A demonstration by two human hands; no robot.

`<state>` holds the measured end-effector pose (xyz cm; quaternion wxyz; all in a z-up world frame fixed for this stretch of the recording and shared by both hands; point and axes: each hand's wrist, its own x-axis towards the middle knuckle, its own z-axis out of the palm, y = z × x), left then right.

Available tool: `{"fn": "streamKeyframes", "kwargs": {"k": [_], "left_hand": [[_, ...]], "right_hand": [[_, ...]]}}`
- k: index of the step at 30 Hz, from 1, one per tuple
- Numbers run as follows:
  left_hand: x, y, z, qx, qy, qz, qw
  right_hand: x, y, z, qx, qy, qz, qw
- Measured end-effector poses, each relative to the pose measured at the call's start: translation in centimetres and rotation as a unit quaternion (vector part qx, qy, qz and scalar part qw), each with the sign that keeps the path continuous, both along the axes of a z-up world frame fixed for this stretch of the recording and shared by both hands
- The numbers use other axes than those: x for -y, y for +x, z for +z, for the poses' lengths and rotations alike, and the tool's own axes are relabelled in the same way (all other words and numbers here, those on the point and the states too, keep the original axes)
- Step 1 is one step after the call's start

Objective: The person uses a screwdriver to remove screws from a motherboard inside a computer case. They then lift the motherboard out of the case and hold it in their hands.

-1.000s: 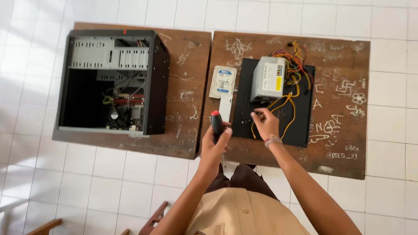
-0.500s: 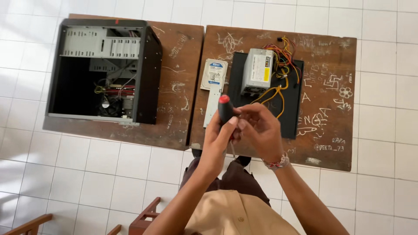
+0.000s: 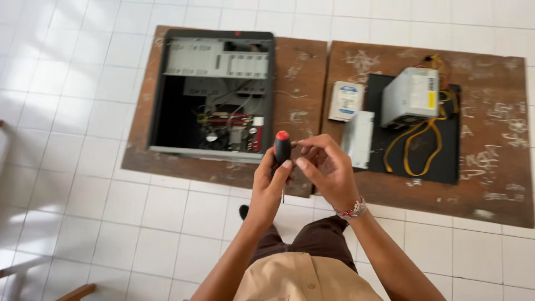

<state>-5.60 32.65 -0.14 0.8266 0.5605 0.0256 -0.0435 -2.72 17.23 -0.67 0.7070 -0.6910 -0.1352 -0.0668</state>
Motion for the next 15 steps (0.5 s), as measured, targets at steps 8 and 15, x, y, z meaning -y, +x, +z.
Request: {"fn": "streamKeyframes", "kwargs": {"k": [8,15], "left_hand": [[-10.0,2.4,-3.2,0.023,0.042,-0.027,0.998],[-12.1,4.6,-3.0,0.015,0.083,-0.031,0.996]], "right_hand": [[-10.2,0.9,1.2,-0.007,-0.014,-0.019,1.0],[-11.5,3.7,-0.1,-0.037,-0.029,-0.018,0.999]]}}
